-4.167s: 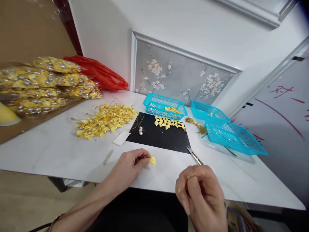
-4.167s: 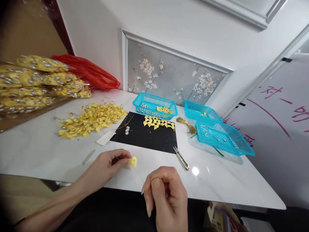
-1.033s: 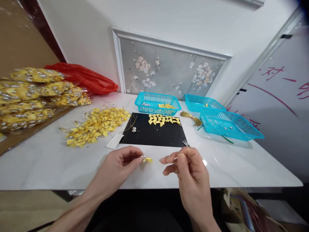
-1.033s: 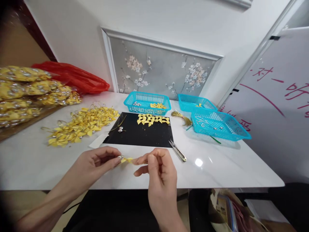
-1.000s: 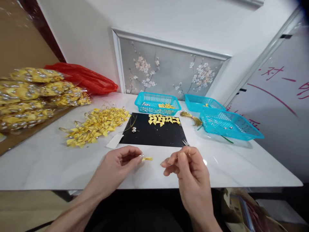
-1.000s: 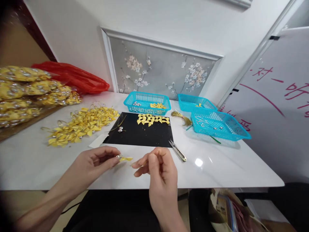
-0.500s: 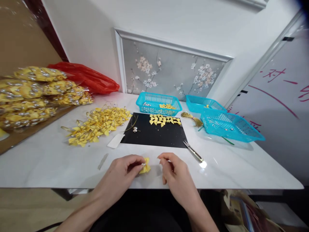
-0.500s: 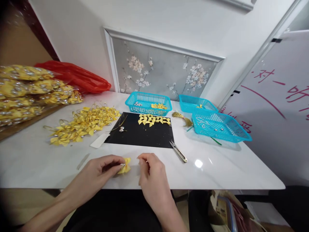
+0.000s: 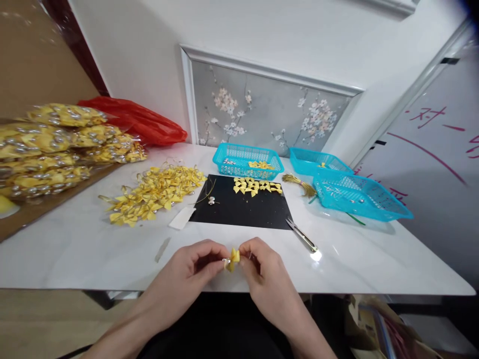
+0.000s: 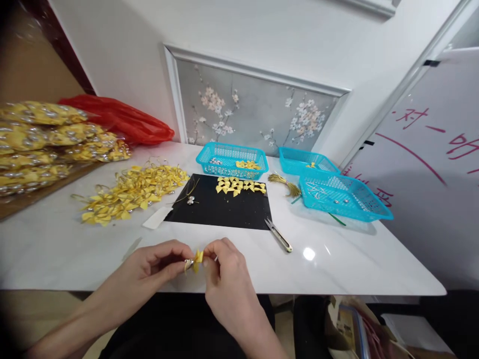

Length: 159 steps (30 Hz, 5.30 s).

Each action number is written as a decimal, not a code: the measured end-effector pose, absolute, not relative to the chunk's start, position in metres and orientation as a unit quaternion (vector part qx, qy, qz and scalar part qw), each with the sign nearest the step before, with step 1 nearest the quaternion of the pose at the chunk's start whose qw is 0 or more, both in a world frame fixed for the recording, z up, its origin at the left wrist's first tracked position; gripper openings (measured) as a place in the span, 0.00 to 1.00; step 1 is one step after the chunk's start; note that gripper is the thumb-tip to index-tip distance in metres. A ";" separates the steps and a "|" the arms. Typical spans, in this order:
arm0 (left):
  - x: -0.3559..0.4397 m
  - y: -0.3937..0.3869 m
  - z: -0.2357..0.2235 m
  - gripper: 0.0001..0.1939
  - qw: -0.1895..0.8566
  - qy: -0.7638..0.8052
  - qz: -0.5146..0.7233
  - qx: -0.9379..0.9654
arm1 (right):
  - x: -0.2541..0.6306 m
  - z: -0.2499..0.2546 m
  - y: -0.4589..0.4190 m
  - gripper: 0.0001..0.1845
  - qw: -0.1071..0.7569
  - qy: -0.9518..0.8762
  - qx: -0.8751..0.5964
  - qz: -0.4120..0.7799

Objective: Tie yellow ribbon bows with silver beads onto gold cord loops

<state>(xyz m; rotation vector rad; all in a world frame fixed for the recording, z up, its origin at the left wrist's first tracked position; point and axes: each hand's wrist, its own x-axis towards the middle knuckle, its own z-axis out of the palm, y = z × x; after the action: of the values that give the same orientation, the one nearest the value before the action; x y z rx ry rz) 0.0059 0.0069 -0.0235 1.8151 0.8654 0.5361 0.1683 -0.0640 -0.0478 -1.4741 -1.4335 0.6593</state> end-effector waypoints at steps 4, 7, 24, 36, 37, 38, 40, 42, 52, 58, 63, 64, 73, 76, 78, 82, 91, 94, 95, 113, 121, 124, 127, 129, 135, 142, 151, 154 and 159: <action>0.004 0.006 -0.019 0.05 0.538 0.325 0.236 0.741 | 0.170 -0.040 -0.070 0.11 0.471 -0.615 -0.593 0.220; 0.003 0.003 -0.017 0.04 0.602 0.323 0.242 0.688 | 0.171 -0.037 -0.077 0.11 0.479 -0.607 -0.585 0.246; 0.004 -0.012 -0.011 0.03 0.640 0.341 0.298 0.620 | 0.164 -0.035 -0.085 0.11 0.531 -0.567 -0.570 0.266; 0.005 -0.009 0.000 0.04 0.567 0.375 0.292 0.673 | 0.176 -0.018 -0.089 0.10 0.555 -0.591 -0.544 0.216; 0.006 -0.010 0.000 0.04 0.560 0.383 0.303 0.669 | 0.176 -0.015 -0.093 0.12 0.577 -0.583 -0.535 0.201; 0.006 -0.010 -0.001 0.03 0.550 0.392 0.317 0.666 | 0.176 -0.011 -0.097 0.13 0.601 -0.573 -0.526 0.185; 0.006 -0.011 -0.003 0.03 0.524 0.413 0.345 0.660 | 0.174 -0.003 -0.107 0.15 0.648 -0.542 -0.517 0.140; 0.005 -0.011 -0.007 0.04 0.499 0.431 0.369 0.655 | 0.171 0.003 -0.115 0.17 0.679 -0.501 -0.529 0.086; 0.002 -0.019 -0.002 0.05 0.525 0.408 0.396 0.634 | 0.158 -0.017 -0.098 0.11 0.572 -0.592 -0.567 0.029; 0.002 -0.018 -0.009 0.05 0.539 0.395 0.391 0.632 | 0.150 -0.023 -0.096 0.08 0.567 -0.601 -0.563 -0.015; 0.007 -0.020 -0.007 0.05 0.542 0.378 0.417 0.624 | 0.149 -0.027 -0.097 0.09 0.548 -0.620 -0.560 -0.034; 0.008 -0.021 -0.006 0.06 0.536 0.380 0.424 0.623 | 0.148 -0.027 -0.097 0.09 0.546 -0.622 -0.560 -0.035; 0.008 -0.027 -0.002 0.05 0.432 0.405 0.448 0.670 | 0.148 -0.025 -0.099 0.08 0.542 -0.622 -0.563 -0.044; 0.009 -0.027 0.000 0.04 0.386 0.409 0.442 0.699 | 0.148 -0.024 -0.099 0.08 0.538 -0.623 -0.566 -0.046; 0.009 -0.027 0.001 0.04 0.355 0.410 0.440 0.716 | 0.148 -0.024 -0.099 0.08 0.535 -0.624 -0.569 -0.046; 0.009 -0.028 0.002 0.05 0.281 0.398 0.460 0.742 | 0.146 -0.025 -0.099 0.08 0.542 -0.610 -0.575 -0.062; 0.010 -0.030 -0.001 0.09 0.135 0.341 0.490 0.790 | 0.147 -0.022 -0.101 0.07 0.530 -0.626 -0.566 -0.084; 0.011 -0.030 0.000 0.08 0.121 0.326 0.492 0.798 | 0.147 -0.022 -0.100 0.07 0.533 -0.622 -0.566 -0.085; 0.011 -0.030 0.001 0.08 0.119 0.322 0.492 0.800 | 0.147 -0.023 -0.100 0.07 0.537 -0.620 -0.566 -0.085; 0.009 -0.026 -0.005 0.09 0.205 0.300 0.492 0.791 | 0.148 -0.027 -0.098 0.08 0.549 -0.615 -0.566 -0.018; 0.010 -0.029 -0.011 0.14 0.295 0.329 0.494 0.749 | 0.144 -0.028 -0.095 0.10 0.597 -0.586 -0.545 0.048; 0.009 -0.030 -0.014 0.13 0.306 0.333 0.492 0.744 | 0.143 -0.030 -0.095 0.10 0.604 -0.581 -0.542 0.054; 0.008 -0.031 -0.017 0.16 0.329 0.333 0.506 0.724 | 0.143 -0.033 -0.094 0.10 0.606 -0.582 -0.541 0.043; 0.006 -0.030 -0.019 0.20 0.330 0.322 0.507 0.728 | 0.143 -0.035 -0.095 0.11 0.609 -0.584 -0.536 0.029; -0.001 -0.030 -0.019 0.21 0.273 0.238 0.504 0.784 | 0.143 -0.038 -0.097 0.14 0.613 -0.591 -0.524 0.016; -0.002 -0.030 -0.020 0.21 0.271 0.240 0.514 0.778 | 0.142 -0.039 -0.097 0.13 0.613 -0.588 -0.527 0.011; 0.000 -0.029 -0.020 0.21 0.300 0.245 0.506 0.770 | 0.140 -0.038 -0.096 0.11 0.618 -0.584 -0.527 0.009; 0.001 -0.030 -0.019 0.18 0.333 0.271 0.497 0.754 | 0.138 -0.037 -0.096 0.10 0.618 -0.580 -0.531 0.011; 0.002 -0.030 -0.015 0.12 0.434 0.324 0.471 0.697 | 0.141 -0.034 -0.097 0.08 0.623 -0.561 -0.543 0.051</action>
<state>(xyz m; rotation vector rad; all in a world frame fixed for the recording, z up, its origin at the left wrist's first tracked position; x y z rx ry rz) 0.0019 -0.0302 -0.0149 1.7348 0.8061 1.1732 0.1415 -0.0969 -0.0336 -1.2478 -1.2880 0.1167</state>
